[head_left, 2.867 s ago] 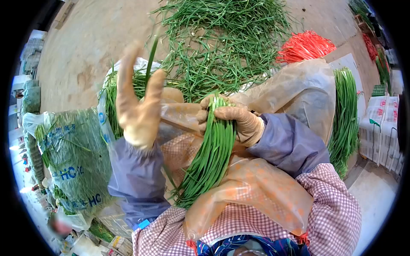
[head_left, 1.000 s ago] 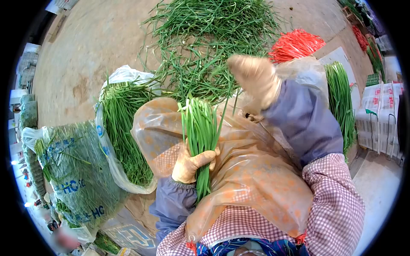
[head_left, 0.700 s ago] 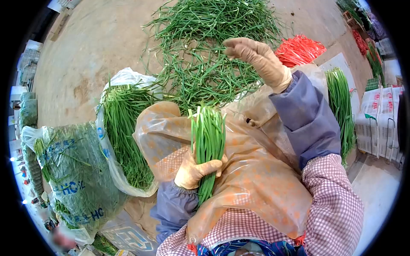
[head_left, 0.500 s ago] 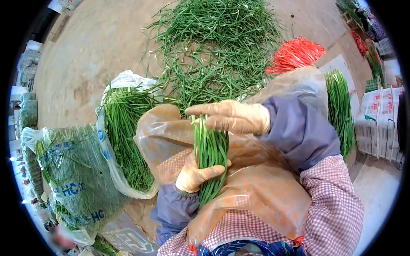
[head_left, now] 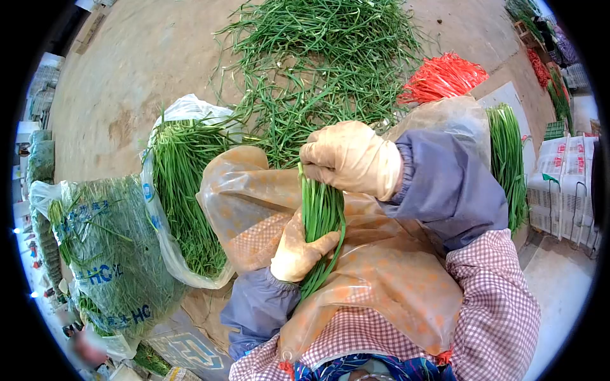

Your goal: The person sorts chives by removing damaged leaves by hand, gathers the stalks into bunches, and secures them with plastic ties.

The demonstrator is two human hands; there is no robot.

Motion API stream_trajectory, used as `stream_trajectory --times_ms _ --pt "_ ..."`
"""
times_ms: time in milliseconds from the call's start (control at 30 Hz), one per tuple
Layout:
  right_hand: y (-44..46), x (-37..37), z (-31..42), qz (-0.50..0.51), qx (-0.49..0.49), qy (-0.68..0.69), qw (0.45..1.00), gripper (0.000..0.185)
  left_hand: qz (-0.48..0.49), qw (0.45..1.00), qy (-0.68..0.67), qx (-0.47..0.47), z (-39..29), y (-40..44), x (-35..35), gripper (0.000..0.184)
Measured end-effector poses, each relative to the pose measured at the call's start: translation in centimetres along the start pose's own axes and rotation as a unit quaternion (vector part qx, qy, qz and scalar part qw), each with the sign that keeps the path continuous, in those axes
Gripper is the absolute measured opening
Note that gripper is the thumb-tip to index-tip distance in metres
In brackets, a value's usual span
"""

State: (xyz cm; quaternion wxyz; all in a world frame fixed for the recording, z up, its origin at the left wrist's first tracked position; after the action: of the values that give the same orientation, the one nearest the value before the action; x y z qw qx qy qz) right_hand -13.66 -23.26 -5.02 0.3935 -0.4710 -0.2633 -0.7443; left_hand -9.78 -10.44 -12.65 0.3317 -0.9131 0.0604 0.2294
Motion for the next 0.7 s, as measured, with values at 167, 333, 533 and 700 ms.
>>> stream_trajectory --times_ms 167,333,533,700 --pt "0.0 0.6 -0.7 -0.067 -0.001 -0.007 0.998 0.012 -0.018 1.0 0.02 0.002 0.3 0.1 0.3 0.035" --pt "-3.5 1.6 -12.2 -0.269 -0.233 0.473 0.806 0.017 0.028 0.999 -0.039 0.019 0.5 -0.2 0.8 0.043" --pt "-5.1 -5.0 -8.1 -0.1 -0.219 0.693 0.679 0.049 0.063 0.985 -0.155 0.032 -0.3 -0.9 0.5 0.054" --pt "-3.9 -7.0 0.4 -0.012 -0.119 0.834 0.538 0.071 0.096 0.979 -0.146 0.108 1.2 -0.9 -0.4 0.056"
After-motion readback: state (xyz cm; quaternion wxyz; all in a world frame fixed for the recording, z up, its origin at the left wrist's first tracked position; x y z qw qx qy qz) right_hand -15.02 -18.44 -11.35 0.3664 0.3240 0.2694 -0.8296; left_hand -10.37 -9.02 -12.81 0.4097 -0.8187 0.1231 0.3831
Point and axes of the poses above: each hand's wrist, its own y-axis towards the middle knuckle, its own x-axis out of the back of the hand, z = x × y, the point moved 10 cm from there along y, towards the middle knuckle, and after that the axes turned 7 degrees about -y, right-handed, at the moved point
